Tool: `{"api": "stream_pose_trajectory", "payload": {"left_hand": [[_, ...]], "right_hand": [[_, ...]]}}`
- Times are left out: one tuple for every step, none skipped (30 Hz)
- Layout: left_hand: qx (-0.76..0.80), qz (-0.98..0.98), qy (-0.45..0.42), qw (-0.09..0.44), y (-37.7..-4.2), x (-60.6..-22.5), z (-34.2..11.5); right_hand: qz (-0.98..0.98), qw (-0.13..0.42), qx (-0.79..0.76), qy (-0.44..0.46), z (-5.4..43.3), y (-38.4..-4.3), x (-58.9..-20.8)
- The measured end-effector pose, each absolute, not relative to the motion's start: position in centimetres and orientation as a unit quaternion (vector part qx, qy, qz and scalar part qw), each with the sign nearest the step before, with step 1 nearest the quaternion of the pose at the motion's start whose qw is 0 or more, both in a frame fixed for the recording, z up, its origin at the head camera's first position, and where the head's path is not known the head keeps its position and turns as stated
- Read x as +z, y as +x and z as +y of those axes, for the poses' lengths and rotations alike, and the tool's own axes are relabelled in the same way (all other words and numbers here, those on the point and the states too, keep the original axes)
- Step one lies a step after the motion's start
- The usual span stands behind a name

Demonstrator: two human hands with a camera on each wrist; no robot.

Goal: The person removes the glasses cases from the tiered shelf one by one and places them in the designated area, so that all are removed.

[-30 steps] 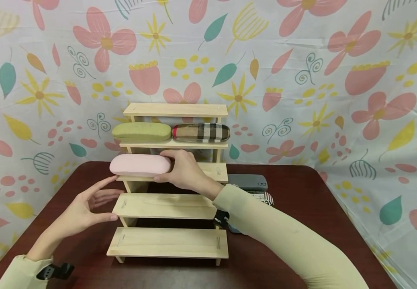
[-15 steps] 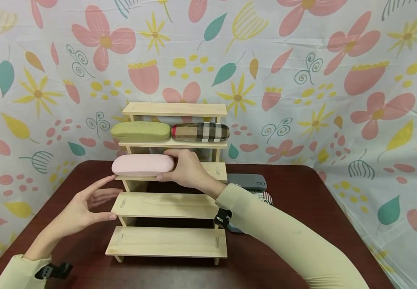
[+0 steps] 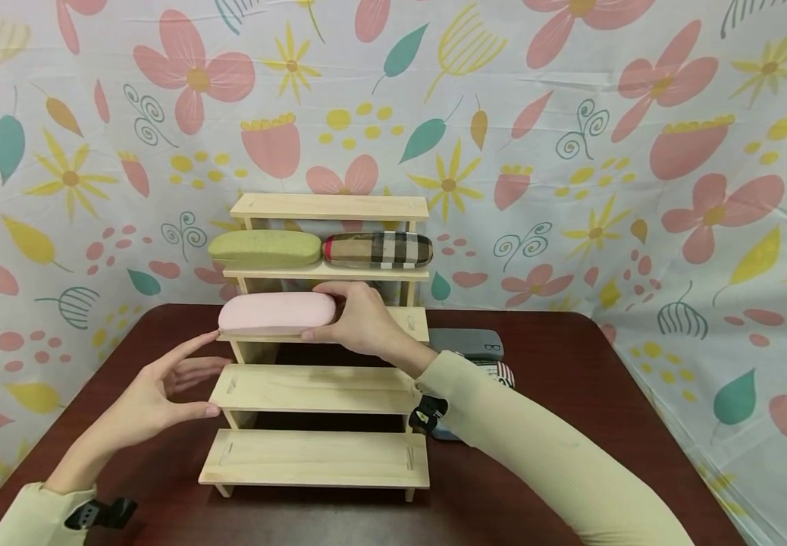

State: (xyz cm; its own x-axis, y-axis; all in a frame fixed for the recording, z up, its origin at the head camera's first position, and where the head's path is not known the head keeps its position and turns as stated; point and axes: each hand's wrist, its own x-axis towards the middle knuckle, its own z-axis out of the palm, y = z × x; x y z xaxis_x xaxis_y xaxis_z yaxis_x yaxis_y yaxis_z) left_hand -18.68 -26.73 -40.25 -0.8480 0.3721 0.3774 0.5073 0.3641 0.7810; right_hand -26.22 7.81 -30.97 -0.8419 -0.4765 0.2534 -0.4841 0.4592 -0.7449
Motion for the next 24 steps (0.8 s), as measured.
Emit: {"api": "stream_pose_trajectory", "payload": {"left_hand": [[-0.497, -0.823, -0.268, 0.068, -18.7, -40.2, -26.7], [-0.498, -0.822, -0.269, 0.068, -18.7, -40.2, -26.7], [-0.498, -0.821, -0.27, 0.068, -18.7, -40.2, -26.8], [-0.498, -0.821, -0.27, 0.068, -18.7, -40.2, -26.8], [-0.499, -0.821, -0.27, 0.067, -18.7, -40.3, -26.8], [-0.5, -0.82, -0.27, 0.066, -18.7, -40.3, -26.8], [-0.5, -0.82, -0.27, 0.066, -18.7, -40.2, -26.8], [-0.499, -0.821, -0.27, 0.066, -18.7, -40.3, -26.8], [-0.5, -0.821, -0.269, 0.066, -18.7, -40.3, -26.8], [-0.5, -0.82, -0.27, 0.067, -18.7, -40.3, -26.8], [-0.5, -0.82, -0.27, 0.067, -18.7, -40.3, -26.7], [-0.5, -0.82, -0.27, 0.068, -18.7, -40.3, -26.7], [-0.5, -0.82, -0.271, 0.069, -18.7, -40.3, -26.7], [-0.499, -0.82, -0.271, 0.07, -18.7, -40.3, -26.7], [-0.5, -0.82, -0.271, 0.07, -18.7, -40.3, -26.7], [-0.5, -0.82, -0.271, 0.07, -18.7, -40.3, -26.7], [-0.499, -0.82, -0.271, 0.07, -18.7, -40.3, -26.7], [-0.499, -0.82, -0.271, 0.07, -18.7, -40.3, -26.7], [-0.499, -0.82, -0.271, 0.07, -18.7, -40.3, -26.7], [-0.498, -0.821, -0.271, 0.07, -18.7, -40.3, -26.7], [-0.499, -0.82, -0.272, 0.07, -18.7, -40.3, -26.7], [-0.498, -0.82, -0.272, 0.071, -18.7, -40.3, -26.7], [-0.498, -0.82, -0.273, 0.072, -18.7, -40.3, -26.7], [-0.498, -0.82, -0.273, 0.072, -18.7, -40.3, -26.7]], "right_hand": [[-0.85, 0.003, 0.446, 0.282, 8.0, -26.2, -31.0], [-0.846, 0.002, 0.453, 0.283, 8.2, -26.2, -31.0], [-0.842, 0.002, 0.458, 0.285, 8.3, -26.1, -31.1], [-0.839, 0.002, 0.464, 0.285, 8.5, -26.1, -31.1], [-0.836, 0.002, 0.469, 0.285, 8.7, -26.0, -31.1], [-0.834, 0.002, 0.473, 0.285, 8.9, -26.0, -31.2], [-0.832, 0.003, 0.476, 0.285, 9.0, -25.9, -31.2], [-0.832, 0.004, 0.476, 0.284, 9.2, -25.9, -31.3], [-0.832, 0.005, 0.477, 0.283, 9.3, -25.8, -31.3], [-0.832, 0.004, 0.479, 0.282, 9.5, -25.7, -31.3], [-0.831, 0.004, 0.481, 0.28, 9.7, -25.6, -31.3], [-0.831, 0.004, 0.482, 0.278, 9.8, -25.6, -31.3], [-0.83, 0.003, 0.485, 0.276, 10.0, -25.5, -31.4], [-0.828, 0.004, 0.488, 0.276, 10.2, -25.4, -31.4], [-0.825, 0.003, 0.493, 0.276, 10.4, -25.4, -31.5], [-0.822, 0.001, 0.498, 0.276, 10.5, -25.3, -31.5], [-0.82, 0.001, 0.502, 0.275, 10.7, -25.2, -31.5], [-0.817, 0.0, 0.507, 0.275, 10.9, -25.1, -31.6], [-0.815, 0.0, 0.511, 0.275, 11.1, -25.1, -31.6], [-0.813, 0.0, 0.514, 0.274, 11.3, -24.9, -31.6], [-0.811, 0.0, 0.518, 0.271, 11.5, -24.8, -31.6], [-0.81, -0.002, 0.522, 0.269, 11.7, -24.7, -31.6], [-0.808, -0.001, 0.525, 0.267, 11.8, -24.5, -31.6], [-0.807, -0.002, 0.528, 0.265, 12.0, -24.4, -31.6]]}}
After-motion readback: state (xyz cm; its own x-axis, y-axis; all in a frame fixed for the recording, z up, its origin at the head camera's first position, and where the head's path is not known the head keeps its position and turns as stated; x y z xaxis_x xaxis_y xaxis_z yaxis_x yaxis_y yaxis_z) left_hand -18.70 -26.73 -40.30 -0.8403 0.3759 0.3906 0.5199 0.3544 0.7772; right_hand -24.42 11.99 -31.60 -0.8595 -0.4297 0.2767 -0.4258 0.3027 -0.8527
